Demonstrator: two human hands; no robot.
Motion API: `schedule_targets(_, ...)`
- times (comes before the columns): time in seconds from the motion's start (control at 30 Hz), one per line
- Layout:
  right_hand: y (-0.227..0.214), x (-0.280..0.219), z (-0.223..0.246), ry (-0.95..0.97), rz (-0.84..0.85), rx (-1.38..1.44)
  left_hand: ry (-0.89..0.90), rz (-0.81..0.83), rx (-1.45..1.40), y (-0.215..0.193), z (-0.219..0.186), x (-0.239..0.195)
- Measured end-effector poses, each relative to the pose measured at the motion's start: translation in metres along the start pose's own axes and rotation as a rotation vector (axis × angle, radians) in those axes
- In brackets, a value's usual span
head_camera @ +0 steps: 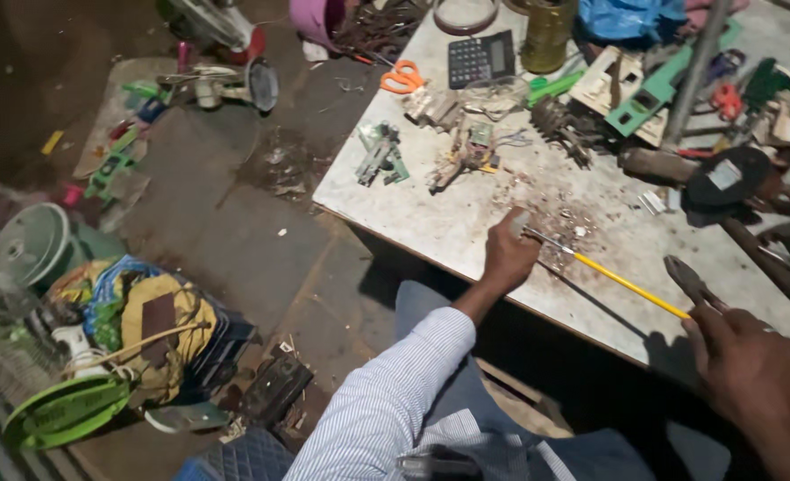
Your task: The person uses a screwdriver and pliers to disassemble and manipulate a small white plastic component with wires on a cluttered workbench. They repeatedly pry, twist, and cut parts of the component while handling it with both hands.
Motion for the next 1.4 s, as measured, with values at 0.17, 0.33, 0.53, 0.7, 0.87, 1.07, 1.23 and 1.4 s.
schedule_targets(0.17, 0.003, -0.001, 0.002, -0.035, -0.074, -0.080, 0.004, 0.005, 0.069, -0.002, -0.007, 0.001)
schedule_targets(0.33, 0.000, 0.008, 0.015, -0.006, -0.029, 0.003, 0.036, 0.024, -0.005, 0.004, -0.001, -0.001)
schedule_targets(0.53, -0.032, 0.012, 0.033, -0.106, -0.215, -0.077, 0.140, -0.097, 0.049, 0.001, 0.007, 0.006)
schedule_targets(0.7, -0.032, 0.025, 0.042, -0.024, -0.102, -0.011, 0.079, 0.003, -0.091, 0.009, 0.020, 0.010)
schedule_targets(0.87, -0.067, 0.025, 0.067, -0.133, -0.252, 0.021, 0.123, -0.017, -0.052, 0.006, 0.012, 0.007)
schedule_targets(1.07, -0.056, 0.040, 0.070, -0.022, -0.117, -0.046, 0.099, -0.015, -0.076, 0.005, 0.009, 0.010)
schedule_targets(1.23, -0.051, 0.045, 0.073, -0.076, -0.118, -0.062, 0.105, -0.034, -0.095, 0.001, 0.005, 0.009)
schedule_targets(1.4, -0.065, 0.042, 0.077, -0.174, -0.268, 0.018, 0.118, 0.004, -0.113, 0.004, 0.005, 0.008)
Point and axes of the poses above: each hand's wrist, its own x-axis towards the middle knuckle, its own y-axis out of the palm, z = x × y, the point moved 9 cm from there along x, towards the middle knuckle, and after that the axes turned 5 degrees about z, right-handed, at the moved point
